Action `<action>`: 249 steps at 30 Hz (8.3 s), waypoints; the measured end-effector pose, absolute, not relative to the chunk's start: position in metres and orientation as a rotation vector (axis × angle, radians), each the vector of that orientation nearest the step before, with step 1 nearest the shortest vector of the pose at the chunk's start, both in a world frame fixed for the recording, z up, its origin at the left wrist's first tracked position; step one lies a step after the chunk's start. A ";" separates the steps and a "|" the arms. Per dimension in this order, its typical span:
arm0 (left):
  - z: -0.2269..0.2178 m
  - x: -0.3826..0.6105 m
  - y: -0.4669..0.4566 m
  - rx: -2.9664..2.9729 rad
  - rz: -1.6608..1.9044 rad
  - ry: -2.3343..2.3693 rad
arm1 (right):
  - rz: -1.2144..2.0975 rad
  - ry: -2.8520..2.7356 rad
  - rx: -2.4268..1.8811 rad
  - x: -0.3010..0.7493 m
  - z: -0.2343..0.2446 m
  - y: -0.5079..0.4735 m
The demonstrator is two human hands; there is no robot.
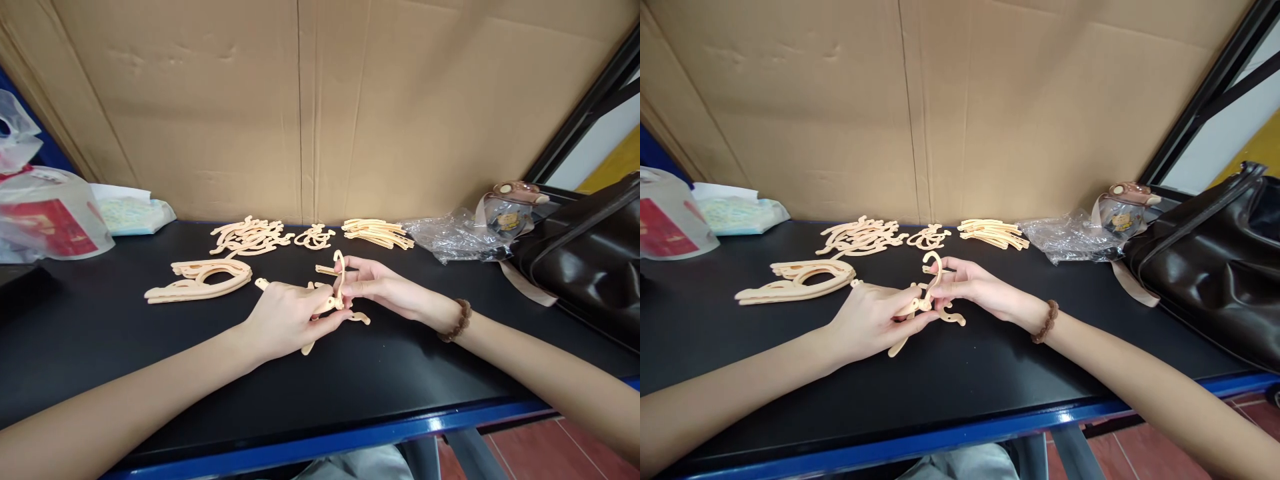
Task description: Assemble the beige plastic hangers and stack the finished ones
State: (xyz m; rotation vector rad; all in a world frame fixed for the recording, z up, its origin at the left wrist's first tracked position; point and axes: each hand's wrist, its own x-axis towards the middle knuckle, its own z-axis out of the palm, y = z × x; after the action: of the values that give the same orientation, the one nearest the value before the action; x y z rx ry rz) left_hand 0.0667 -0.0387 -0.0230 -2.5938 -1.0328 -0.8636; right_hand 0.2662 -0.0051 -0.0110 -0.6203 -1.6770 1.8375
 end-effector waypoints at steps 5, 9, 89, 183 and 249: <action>-0.023 0.068 -0.040 -2.506 -0.834 -1.002 | 1.775 -1.714 -0.649 0.266 -0.013 -0.006; -0.024 0.070 -0.041 -2.467 -0.835 -1.033 | 1.775 -1.689 -0.624 0.265 -0.016 -0.006; 0.019 0.040 -0.030 -2.870 -0.962 -1.844 | -0.007 -2.537 -1.105 0.292 -0.016 0.020; 0.019 0.050 -0.037 -3.230 -0.869 -1.809 | -0.665 -2.450 -0.635 0.273 -0.002 -0.015; 0.006 0.036 -0.021 -2.634 -0.589 -1.519 | 0.110 -1.886 -1.071 0.283 -0.014 0.006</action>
State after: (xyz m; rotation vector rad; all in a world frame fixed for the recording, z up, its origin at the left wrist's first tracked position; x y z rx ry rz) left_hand 0.0356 -0.0215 0.0062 -2.6343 -1.5191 -0.5886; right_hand 0.2831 0.0065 -0.0136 -1.0709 -1.8863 0.1101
